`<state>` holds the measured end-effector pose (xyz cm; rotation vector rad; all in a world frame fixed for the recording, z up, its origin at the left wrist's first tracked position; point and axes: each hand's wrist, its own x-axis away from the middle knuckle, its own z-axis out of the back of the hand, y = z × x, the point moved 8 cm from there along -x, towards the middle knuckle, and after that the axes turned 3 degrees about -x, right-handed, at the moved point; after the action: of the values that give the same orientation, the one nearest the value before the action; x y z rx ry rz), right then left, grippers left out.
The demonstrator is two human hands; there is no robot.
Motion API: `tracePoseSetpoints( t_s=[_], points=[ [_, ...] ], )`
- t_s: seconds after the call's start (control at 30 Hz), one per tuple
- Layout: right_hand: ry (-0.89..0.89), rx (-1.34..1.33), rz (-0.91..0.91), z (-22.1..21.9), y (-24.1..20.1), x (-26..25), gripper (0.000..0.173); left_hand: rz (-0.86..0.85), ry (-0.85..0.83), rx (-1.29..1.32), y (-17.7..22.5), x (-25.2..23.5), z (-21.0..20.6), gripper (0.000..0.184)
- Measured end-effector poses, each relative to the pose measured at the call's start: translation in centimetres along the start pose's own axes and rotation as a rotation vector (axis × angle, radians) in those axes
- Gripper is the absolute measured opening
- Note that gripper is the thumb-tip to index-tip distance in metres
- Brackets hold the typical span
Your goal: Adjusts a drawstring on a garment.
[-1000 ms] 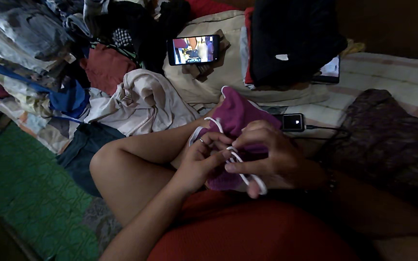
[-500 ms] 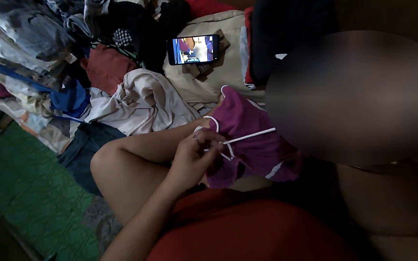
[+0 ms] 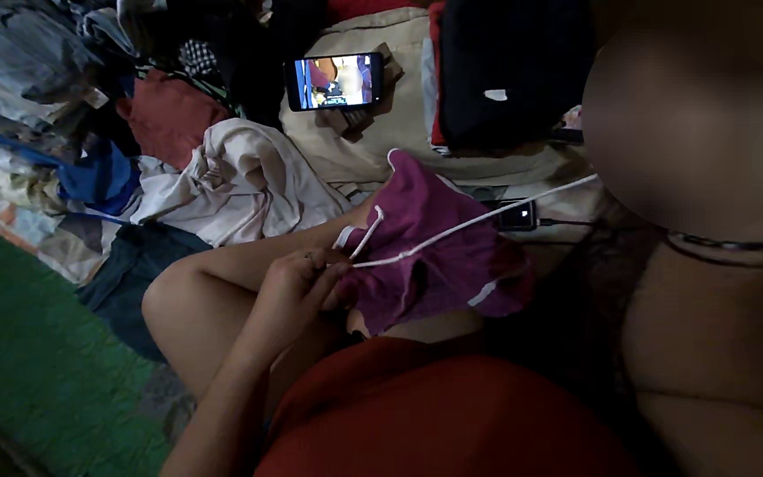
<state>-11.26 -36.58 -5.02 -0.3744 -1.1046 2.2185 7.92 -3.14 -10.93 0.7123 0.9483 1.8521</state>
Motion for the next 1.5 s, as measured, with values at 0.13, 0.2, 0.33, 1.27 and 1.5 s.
tracePoseSetpoints(
  t_s=[0.13, 0.2, 0.33, 1.27, 1.5],
  points=[
    [-0.183, 0.547, 0.054, -3.7, -0.3, 0.8, 0.084, -0.001, -0.085, 0.048, 0.1, 0.7, -3.3, 0.054],
    [-0.286, 0.465, 0.321, -6.4, -4.3, 3.1, 0.085, -0.021, -0.091, 0.008, 0.5, 1.5, -5.1, 0.093],
    [-0.529, 0.342, 0.616, -14.8, -8.0, 8.6, 0.08, -0.065, -0.06, -0.321, 1.7, 2.0, -7.5, 0.097],
    [-0.466, 0.012, 0.638, -12.8, -4.9, 4.1, 0.025, -0.136, 0.147, -0.27, -3.0, 0.5, 0.7, 0.043],
    [-0.498, 0.161, 0.672, -13.5, -4.6, 4.7, 0.03, -0.141, 0.166, -0.453, -1.6, -1.2, -0.6, 0.035]
  ],
)
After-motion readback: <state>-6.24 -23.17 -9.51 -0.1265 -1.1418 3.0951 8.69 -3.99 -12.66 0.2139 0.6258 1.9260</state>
